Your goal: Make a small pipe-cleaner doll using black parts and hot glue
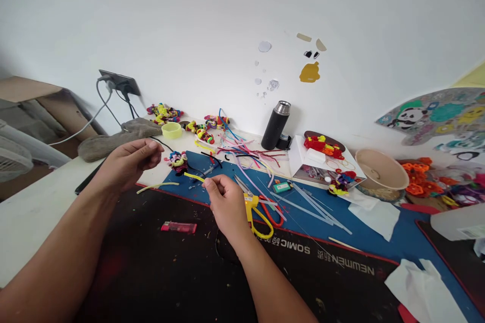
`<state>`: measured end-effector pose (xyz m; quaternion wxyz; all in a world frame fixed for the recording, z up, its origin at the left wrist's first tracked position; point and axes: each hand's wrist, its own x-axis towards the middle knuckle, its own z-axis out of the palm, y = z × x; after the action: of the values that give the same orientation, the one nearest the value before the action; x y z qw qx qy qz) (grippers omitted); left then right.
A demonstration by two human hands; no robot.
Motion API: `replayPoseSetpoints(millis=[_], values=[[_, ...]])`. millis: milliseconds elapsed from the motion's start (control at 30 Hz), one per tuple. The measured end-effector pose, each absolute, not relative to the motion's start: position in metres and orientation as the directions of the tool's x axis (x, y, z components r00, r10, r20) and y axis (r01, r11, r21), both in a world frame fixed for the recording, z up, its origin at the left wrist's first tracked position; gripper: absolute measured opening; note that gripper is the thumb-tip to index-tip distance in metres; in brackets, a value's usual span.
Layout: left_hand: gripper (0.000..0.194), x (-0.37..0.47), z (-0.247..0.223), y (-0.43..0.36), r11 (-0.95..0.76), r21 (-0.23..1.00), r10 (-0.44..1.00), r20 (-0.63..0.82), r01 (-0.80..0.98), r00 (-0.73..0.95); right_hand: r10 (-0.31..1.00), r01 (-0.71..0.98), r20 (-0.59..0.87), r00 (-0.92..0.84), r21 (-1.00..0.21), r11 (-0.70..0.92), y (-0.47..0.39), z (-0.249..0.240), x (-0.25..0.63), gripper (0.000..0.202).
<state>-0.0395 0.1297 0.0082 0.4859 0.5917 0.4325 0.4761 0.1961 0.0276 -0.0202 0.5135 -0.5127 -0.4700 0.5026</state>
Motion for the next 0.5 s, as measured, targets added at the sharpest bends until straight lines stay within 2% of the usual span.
replayPoseSetpoints(millis=[67,167,267,500], values=[[0.041,-0.040,0.013,0.127,-0.185,0.976,0.974,0.167,0.115,0.151,0.999,-0.026,-0.030,0.045,-0.999,-0.029,0.028,-0.020,0.197,0.044],[0.044,-0.033,0.024,0.112,-0.219,0.919,0.923,0.086,0.327,0.375,0.999,0.070,-0.012,0.033,-0.997,-0.014,0.027,-0.019,0.198,0.042],[0.040,-0.025,0.033,0.093,-0.333,0.830,0.832,0.035,0.448,0.554,0.999,0.164,0.016,0.041,-0.986,0.009,0.027,-0.018,0.199,0.038],[0.032,-0.018,0.029,0.082,-0.497,0.639,0.788,0.049,0.587,0.614,0.997,0.229,0.075,0.031,-0.971,0.066,0.027,-0.014,0.200,0.034]])
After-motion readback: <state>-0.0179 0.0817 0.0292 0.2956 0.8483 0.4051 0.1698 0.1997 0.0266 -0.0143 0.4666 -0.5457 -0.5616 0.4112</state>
